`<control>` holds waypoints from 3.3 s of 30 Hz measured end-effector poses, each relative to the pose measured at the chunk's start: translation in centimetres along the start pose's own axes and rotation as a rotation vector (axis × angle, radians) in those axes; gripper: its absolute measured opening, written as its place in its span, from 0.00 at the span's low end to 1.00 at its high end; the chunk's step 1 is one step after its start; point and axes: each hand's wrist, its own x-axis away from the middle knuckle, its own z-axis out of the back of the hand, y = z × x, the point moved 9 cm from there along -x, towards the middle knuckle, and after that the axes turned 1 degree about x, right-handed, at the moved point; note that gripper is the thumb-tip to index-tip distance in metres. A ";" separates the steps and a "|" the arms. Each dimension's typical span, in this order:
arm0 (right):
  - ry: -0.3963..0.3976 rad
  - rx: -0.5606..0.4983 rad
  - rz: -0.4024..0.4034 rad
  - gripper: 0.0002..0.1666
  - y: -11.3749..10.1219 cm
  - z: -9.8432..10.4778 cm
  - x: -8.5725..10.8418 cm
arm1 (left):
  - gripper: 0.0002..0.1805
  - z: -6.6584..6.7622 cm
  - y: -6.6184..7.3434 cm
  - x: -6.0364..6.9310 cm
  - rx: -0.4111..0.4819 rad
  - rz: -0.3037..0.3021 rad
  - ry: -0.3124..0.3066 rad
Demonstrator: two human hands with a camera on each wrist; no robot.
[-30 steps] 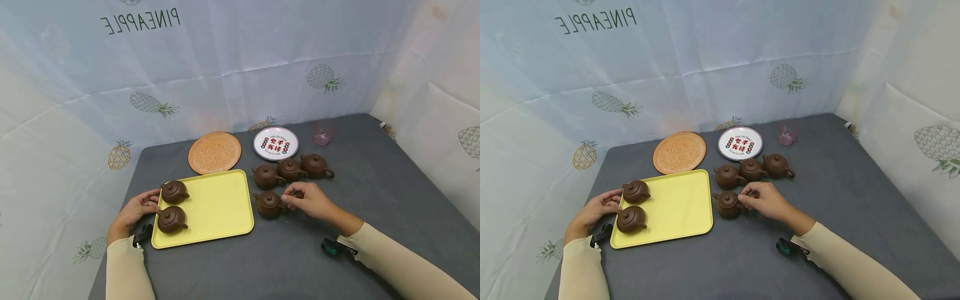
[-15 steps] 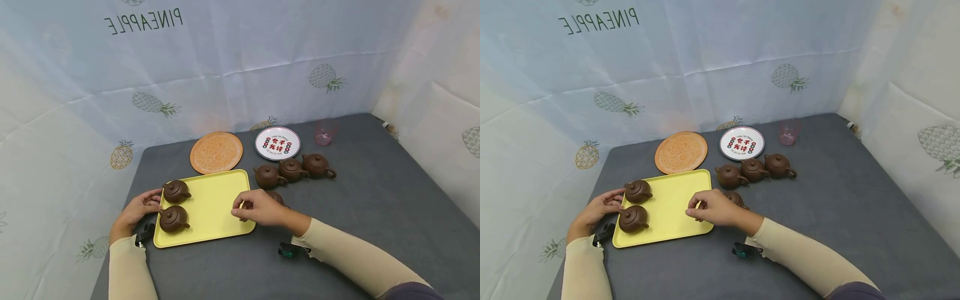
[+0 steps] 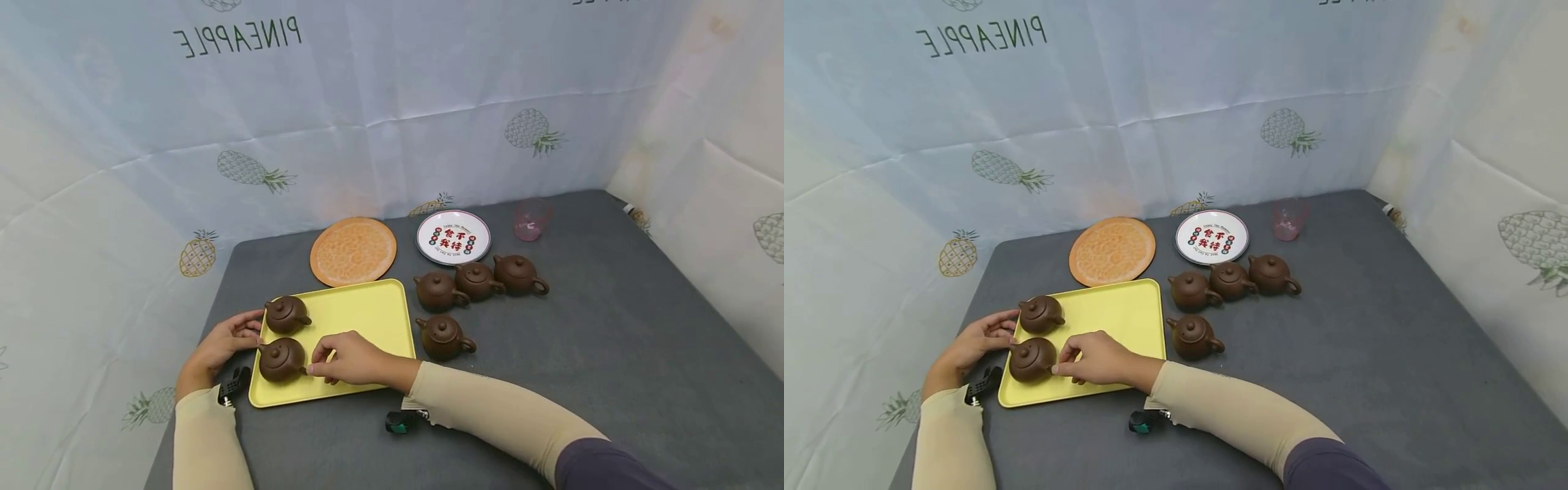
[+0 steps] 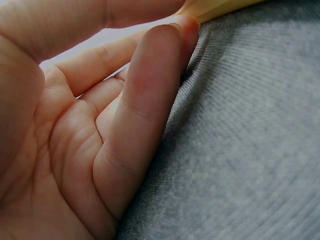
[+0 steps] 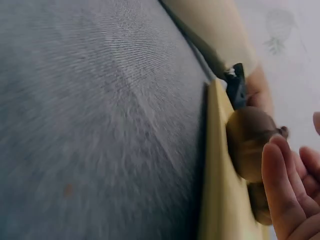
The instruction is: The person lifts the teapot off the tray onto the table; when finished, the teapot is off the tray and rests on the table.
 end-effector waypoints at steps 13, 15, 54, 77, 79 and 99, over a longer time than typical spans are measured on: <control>0.020 -0.027 -0.128 0.09 1.2 -2.7 -2.8 | 0.36 0.0 0.1 0.3 -0.014 0.023 0.014; 0.043 -0.055 -0.135 0.10 1.3 -2.7 -2.9 | 0.36 -0.1 0.1 0.2 -0.016 0.024 0.013; 0.195 -0.199 -0.003 0.04 -0.3 6.6 3.0 | 0.37 0.0 0.2 -0.2 -0.030 0.020 0.040; 0.386 -0.194 0.122 0.03 -0.4 17.8 12.2 | 0.38 0.3 0.0 0.3 -0.080 0.043 0.042; 0.410 -0.196 0.128 0.03 0.0 18.6 13.1 | 0.38 0.3 0.0 0.3 -0.077 0.041 0.045; 0.554 -0.134 0.110 0.02 6.1 23.1 22.0 | 0.37 0.0 0.8 0.3 -0.020 0.007 0.025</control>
